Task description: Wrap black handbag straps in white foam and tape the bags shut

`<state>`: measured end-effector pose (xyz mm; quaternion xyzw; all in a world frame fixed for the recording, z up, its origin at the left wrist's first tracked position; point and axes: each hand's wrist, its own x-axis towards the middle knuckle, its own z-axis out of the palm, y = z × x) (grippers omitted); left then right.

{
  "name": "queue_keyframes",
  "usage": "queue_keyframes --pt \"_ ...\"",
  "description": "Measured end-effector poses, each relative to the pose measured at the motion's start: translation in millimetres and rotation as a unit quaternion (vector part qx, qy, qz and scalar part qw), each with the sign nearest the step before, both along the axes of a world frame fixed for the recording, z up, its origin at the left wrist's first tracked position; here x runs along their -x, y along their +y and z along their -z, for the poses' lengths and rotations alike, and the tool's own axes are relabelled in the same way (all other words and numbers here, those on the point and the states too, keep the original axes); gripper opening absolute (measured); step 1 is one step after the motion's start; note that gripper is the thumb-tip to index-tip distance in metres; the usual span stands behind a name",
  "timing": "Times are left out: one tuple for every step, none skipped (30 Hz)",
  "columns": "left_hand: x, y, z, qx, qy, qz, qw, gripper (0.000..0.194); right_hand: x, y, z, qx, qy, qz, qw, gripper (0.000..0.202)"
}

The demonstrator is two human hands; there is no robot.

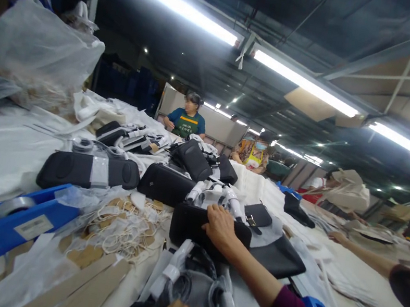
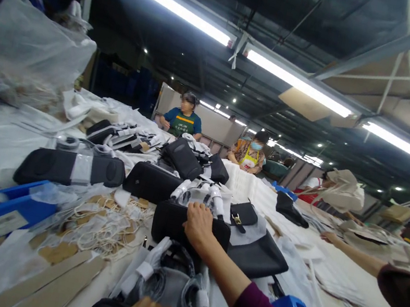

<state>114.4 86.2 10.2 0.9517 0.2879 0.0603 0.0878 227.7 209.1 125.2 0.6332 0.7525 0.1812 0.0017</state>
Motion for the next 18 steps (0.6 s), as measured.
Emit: queue_keyframes --pt "0.3 -0.1 -1.9 0.003 0.005 0.0 1.0 0.022 0.3 -0.4 0.2 -0.003 0.001 0.001 1.0 0.029" --pt "0.6 0.0 -3.5 0.005 0.01 -0.001 1.0 0.022 0.5 -0.8 0.4 -0.006 0.003 0.001 1.0 0.027" --pt "0.8 0.1 -4.8 0.008 0.012 -0.002 1.0 0.023 0.6 -0.9 0.7 -0.009 0.004 0.001 1.0 0.026" --pt "1.0 0.3 -5.6 0.012 0.013 -0.002 1.0 0.023 0.6 -1.0 0.9 -0.011 0.006 0.001 1.0 0.025" --pt "1.2 0.5 -5.9 0.014 0.013 -0.001 1.0 0.023 0.4 -0.8 1.2 -0.014 0.008 0.001 1.0 0.024" --pt "1.4 0.7 -6.0 0.015 0.012 0.001 1.0 0.023 0.1 -0.6 1.4 -0.016 0.01 0.002 1.0 0.023" --pt "1.7 0.9 -5.9 0.015 0.011 0.003 1.0 0.024 -0.2 -0.3 1.5 -0.018 0.012 0.002 1.0 0.022" --pt "1.9 1.0 -5.8 0.014 0.011 0.006 1.0 0.024 -0.4 0.0 1.5 -0.02 0.015 0.003 1.0 0.021" --pt "2.2 1.1 -5.7 0.013 0.011 0.007 1.0 0.024 -0.6 0.2 1.5 -0.021 0.017 0.003 1.0 0.02" --pt "2.5 1.2 -5.6 0.012 0.011 0.007 1.0 0.024 -0.7 0.3 1.4 -0.023 0.019 0.004 1.0 0.019" --pt "2.7 1.2 -5.6 0.011 0.009 0.007 1.0 0.023 -0.7 0.4 1.2 -0.024 0.021 0.005 0.999 0.019" --pt "2.8 1.2 -5.5 0.01 0.005 0.008 1.0 0.023 -0.5 0.3 1.1 -0.026 0.022 0.007 0.999 0.019" --pt "2.8 1.3 -5.3 0.009 0.002 0.008 1.0 0.023 -0.3 0.3 1.0 -0.027 0.023 0.008 0.999 0.019" --pt "2.7 1.3 -4.8 0.008 -0.002 0.007 1.0 0.023 0.1 0.3 1.0 -0.029 0.024 0.01 0.999 0.019" --pt "2.6 1.3 -4.1 0.006 -0.007 0.005 1.0 0.022 0.4 0.4 1.0 -0.031 0.025 0.012 0.999 0.019" --pt "2.4 1.3 -3.1 0.005 -0.013 0.003 1.0 0.022 0.7 0.6 1.0 -0.032 0.026 0.015 0.999 0.019" --pt "2.3 1.2 -2.1 0.003 -0.021 0.002 1.0 0.022 1.0 1.0 1.1 -0.034 0.026 0.016 0.999 0.019" --pt "2.2 1.1 -1.1 0.001 -0.028 0.002 1.0 0.021 1.2 1.4 1.1 -0.034 0.027 0.018 0.999 0.019"
